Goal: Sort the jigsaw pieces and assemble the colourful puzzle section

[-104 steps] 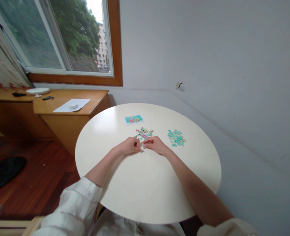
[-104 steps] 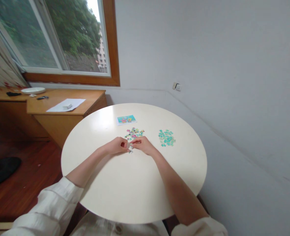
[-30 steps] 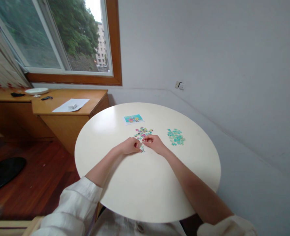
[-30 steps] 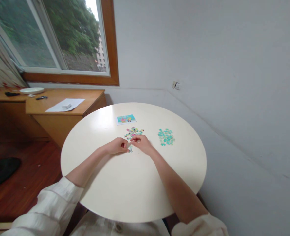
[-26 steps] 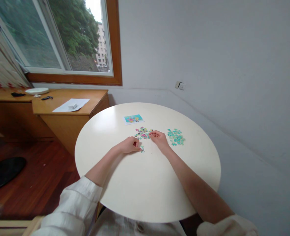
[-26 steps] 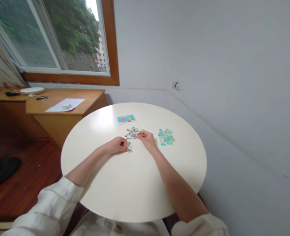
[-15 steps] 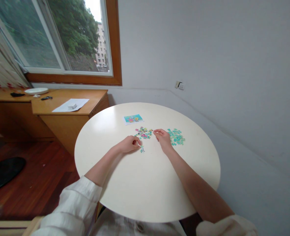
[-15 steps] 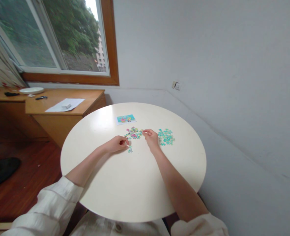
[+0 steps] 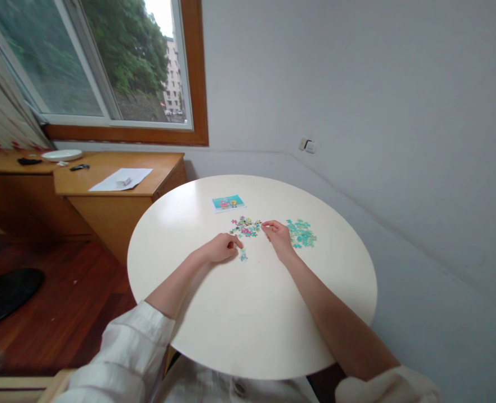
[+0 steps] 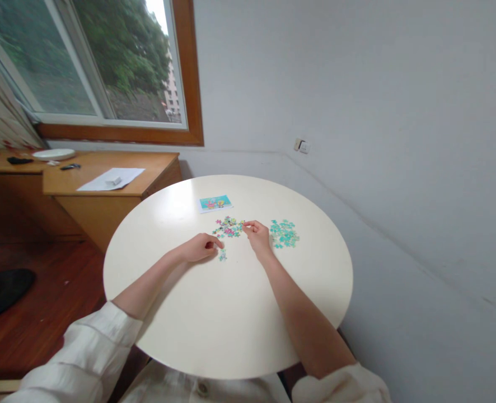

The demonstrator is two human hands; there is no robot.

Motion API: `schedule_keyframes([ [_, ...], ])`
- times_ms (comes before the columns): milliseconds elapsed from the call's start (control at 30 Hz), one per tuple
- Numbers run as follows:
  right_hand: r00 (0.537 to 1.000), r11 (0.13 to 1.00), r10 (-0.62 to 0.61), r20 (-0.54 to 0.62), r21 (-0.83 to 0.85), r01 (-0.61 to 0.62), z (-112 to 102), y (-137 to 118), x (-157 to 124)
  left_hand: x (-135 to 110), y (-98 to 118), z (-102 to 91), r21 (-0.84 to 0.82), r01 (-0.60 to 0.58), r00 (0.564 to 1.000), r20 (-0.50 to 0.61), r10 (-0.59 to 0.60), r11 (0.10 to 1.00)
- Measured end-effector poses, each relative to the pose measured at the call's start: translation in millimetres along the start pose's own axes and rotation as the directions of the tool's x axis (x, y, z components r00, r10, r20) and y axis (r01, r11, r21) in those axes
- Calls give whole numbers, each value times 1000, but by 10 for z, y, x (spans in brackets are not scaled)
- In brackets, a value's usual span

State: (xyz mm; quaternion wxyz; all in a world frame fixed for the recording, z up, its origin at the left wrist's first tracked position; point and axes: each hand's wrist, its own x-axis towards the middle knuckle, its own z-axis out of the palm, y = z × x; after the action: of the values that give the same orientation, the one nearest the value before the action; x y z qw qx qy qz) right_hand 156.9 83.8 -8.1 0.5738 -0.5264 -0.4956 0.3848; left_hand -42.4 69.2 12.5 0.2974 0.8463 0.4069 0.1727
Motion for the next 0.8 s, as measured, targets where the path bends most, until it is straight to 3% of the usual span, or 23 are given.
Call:
schedule_keyframes([
  [533,988,954,-147,39,-258,152,14,45,-25,11,-42,14,-8,-21,1000,-19,21,1000],
  [633,968,871,-233,91,-423,249,2,92,-4,13,-50,15,-4,-27,999,-22,27,1000],
  [733,930,700,-300,214,-612,367,18,123,-8,17,-60,21,9,-33,999,-26,33,999],
  [800,925,577,-271,265,-725,377,46,129,-26,20,-66,26,17,-34,999,-28,35,999],
])
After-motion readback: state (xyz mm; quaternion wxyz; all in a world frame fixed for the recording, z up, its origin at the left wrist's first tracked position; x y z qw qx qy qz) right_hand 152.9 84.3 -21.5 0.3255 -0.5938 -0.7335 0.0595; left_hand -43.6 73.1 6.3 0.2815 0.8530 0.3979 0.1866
